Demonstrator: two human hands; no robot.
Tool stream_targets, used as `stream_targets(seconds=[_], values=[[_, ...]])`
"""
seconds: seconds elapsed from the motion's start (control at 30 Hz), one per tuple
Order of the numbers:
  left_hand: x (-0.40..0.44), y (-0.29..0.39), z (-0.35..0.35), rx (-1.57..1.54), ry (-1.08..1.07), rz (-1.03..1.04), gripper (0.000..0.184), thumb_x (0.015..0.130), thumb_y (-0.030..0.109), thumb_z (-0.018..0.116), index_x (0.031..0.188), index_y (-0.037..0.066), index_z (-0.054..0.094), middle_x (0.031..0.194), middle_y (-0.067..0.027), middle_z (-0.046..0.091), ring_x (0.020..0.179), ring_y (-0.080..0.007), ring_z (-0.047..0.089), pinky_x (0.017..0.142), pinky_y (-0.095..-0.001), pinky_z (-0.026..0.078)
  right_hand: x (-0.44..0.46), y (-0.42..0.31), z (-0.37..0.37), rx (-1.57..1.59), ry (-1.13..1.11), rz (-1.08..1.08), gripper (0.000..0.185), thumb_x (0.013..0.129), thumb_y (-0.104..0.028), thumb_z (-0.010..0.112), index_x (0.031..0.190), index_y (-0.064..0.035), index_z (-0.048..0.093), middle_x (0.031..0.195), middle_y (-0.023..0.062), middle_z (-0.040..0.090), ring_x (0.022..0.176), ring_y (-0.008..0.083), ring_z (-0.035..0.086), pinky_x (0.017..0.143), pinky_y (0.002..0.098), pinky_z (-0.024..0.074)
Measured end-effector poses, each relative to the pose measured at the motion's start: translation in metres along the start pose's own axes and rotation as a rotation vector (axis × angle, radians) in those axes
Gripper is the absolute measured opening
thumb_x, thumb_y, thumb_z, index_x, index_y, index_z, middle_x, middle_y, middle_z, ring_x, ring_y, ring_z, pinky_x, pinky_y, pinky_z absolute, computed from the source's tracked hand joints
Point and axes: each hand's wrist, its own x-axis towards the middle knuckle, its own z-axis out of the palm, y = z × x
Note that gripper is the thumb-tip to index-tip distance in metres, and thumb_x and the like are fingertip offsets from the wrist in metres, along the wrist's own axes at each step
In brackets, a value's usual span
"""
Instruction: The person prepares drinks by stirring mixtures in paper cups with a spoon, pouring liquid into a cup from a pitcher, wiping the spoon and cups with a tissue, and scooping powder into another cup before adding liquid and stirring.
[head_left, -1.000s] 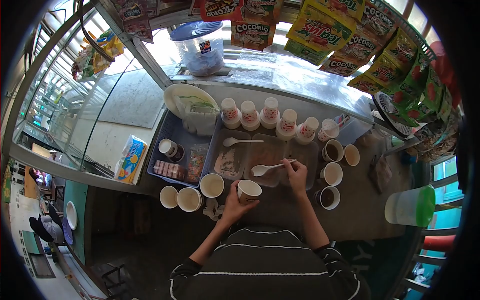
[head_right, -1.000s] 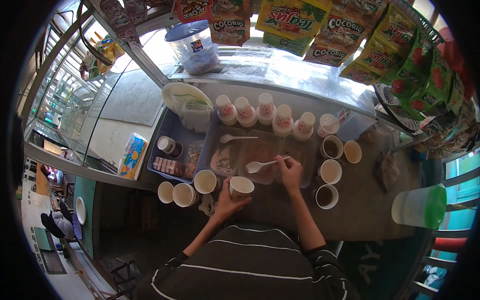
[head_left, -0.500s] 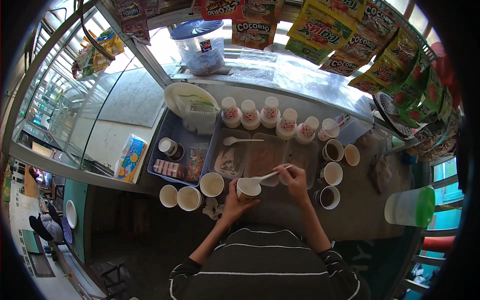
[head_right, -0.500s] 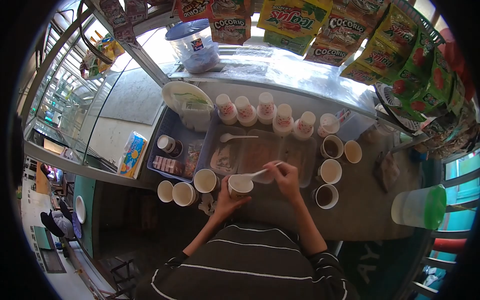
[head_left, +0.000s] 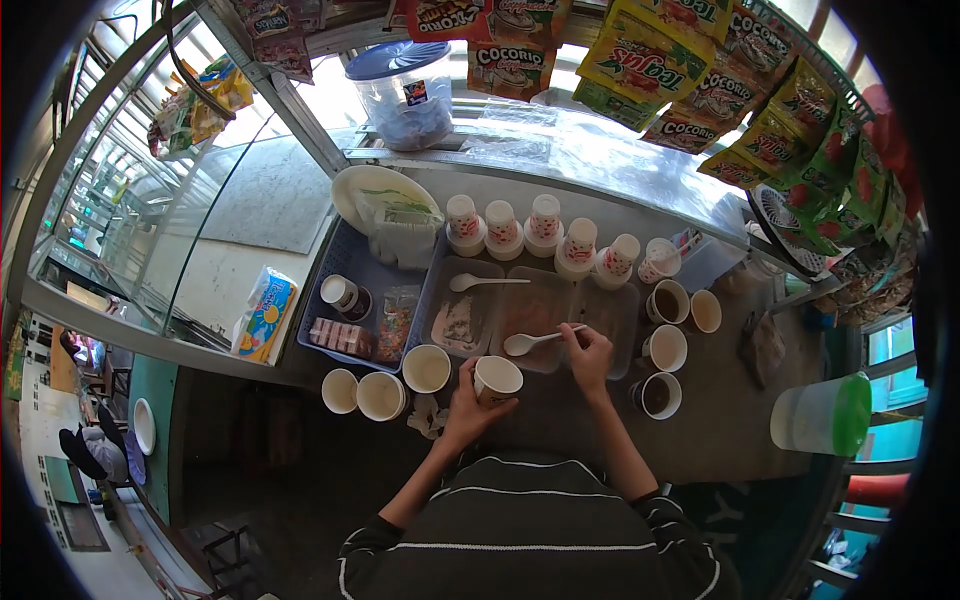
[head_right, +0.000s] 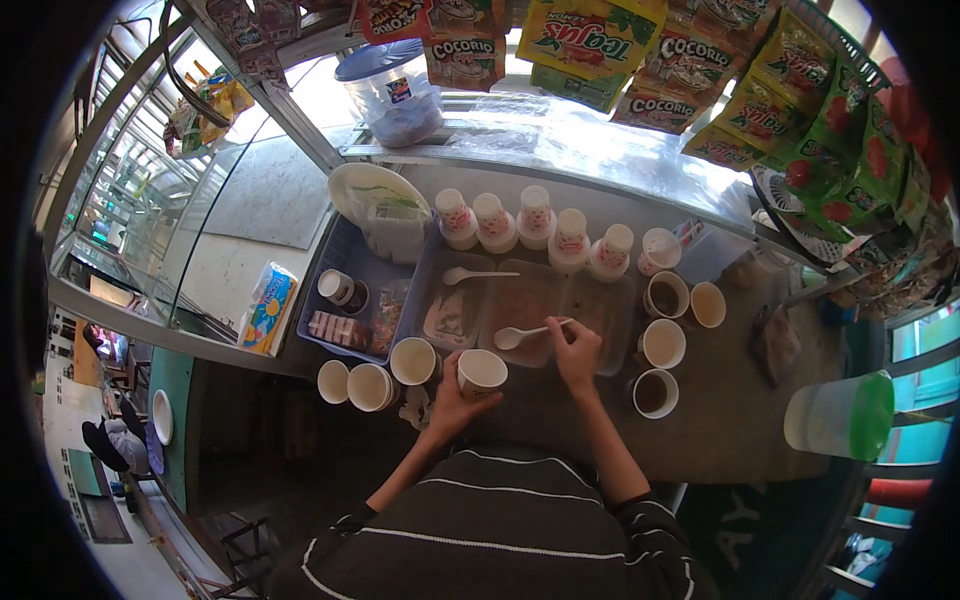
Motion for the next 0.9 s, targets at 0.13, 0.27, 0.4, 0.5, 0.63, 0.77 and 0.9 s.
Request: stream_targets(seconds=[0.13,0.27,0.4,0.5,0.63,0.77,0.9], values=[[-0.002,-0.003,0.001,0.006,-0.010,-0.023,0.084,0.063,0.018,0.082,0.127,0.005,0.029,0.114,-0.0154,0.054,0.107,-0.0251,0.054,0.091,-0.0359,0.044,-0.001,-0.004,-0.005,-0.105,-0.082,0.054,0.024,0.081,-0.024,0.067,0.086,-0.0012,0.070,0.054,0.0033,0.057,0.050,0.0043,0.048,0.047,0.0244,0.0369],[-0.002,-0.007,0.002,-0.017,-0.004,-0.027,0.084,0.064,0.018,0.082,0.127,0.005,0.029,0.113,-0.0157,0.054,0.107,-0.0255,0.054,0.091,-0.0362,0.043,0.002,0.000,-0.005,-0.001,-0.069,0.063,0.022,0.083,-0.021,0.066,0.087,0.0000,0.069,0.060,0.0023,0.061,0.056,0.0048,0.052,0.053,0.0232,0.0406],[0.000,-0.010,0.001,-0.005,-0.024,-0.027,0.085,0.065,0.024,0.081,0.128,0.005,0.027,0.116,-0.0181,0.052,0.108,-0.0302,0.054,0.090,-0.0383,0.044,0.006,-0.008,-0.013,0.148,-0.101,0.161,0.021,0.085,-0.020,0.063,0.087,0.0004,0.069,0.069,0.0026,0.065,0.065,0.0062,0.057,0.061,0.0216,0.0433],[0.000,-0.011,0.002,0.017,-0.020,-0.014,0.085,0.065,0.025,0.081,0.127,0.005,0.027,0.116,-0.0184,0.052,0.108,-0.0308,0.054,0.090,-0.0388,0.044,0.003,-0.027,-0.019,0.255,-0.157,0.240,0.020,0.085,-0.018,0.063,0.088,0.0006,0.069,0.074,0.0041,0.067,0.069,0.0072,0.059,0.063,0.0212,0.0439],[0.001,-0.010,0.002,0.027,-0.029,0.005,0.085,0.065,0.026,0.081,0.127,0.004,0.027,0.117,-0.0187,0.052,0.109,-0.0314,0.054,0.090,-0.0392,0.044,-0.006,-0.048,-0.021,0.285,-0.450,0.146,0.019,0.085,-0.018,0.063,0.088,0.0007,0.068,0.075,0.0043,0.066,0.069,0.0063,0.058,0.063,0.0202,0.0429],[0.001,-0.007,0.001,0.030,-0.023,-0.018,0.085,0.064,0.026,0.081,0.127,0.004,0.027,0.117,-0.0187,0.052,0.108,-0.0316,0.054,0.090,-0.0391,0.044,-0.002,-0.040,-0.016,0.301,-0.225,0.130,0.020,0.085,-0.018,0.064,0.087,0.0003,0.069,0.070,0.0029,0.065,0.061,0.0060,0.056,0.055,0.0212,0.0416],[0.000,-0.012,0.001,0.023,-0.036,-0.025,0.087,0.065,0.027,0.081,0.129,0.004,0.027,0.117,-0.0191,0.051,0.108,-0.0319,0.054,0.090,-0.0395,0.044,0.005,-0.014,-0.011,-0.015,-0.037,0.085,0.021,0.083,-0.020,0.065,0.086,-0.0003,0.069,0.060,0.0024,0.062,0.054,0.0049,0.052,0.049,0.0225,0.0395]])
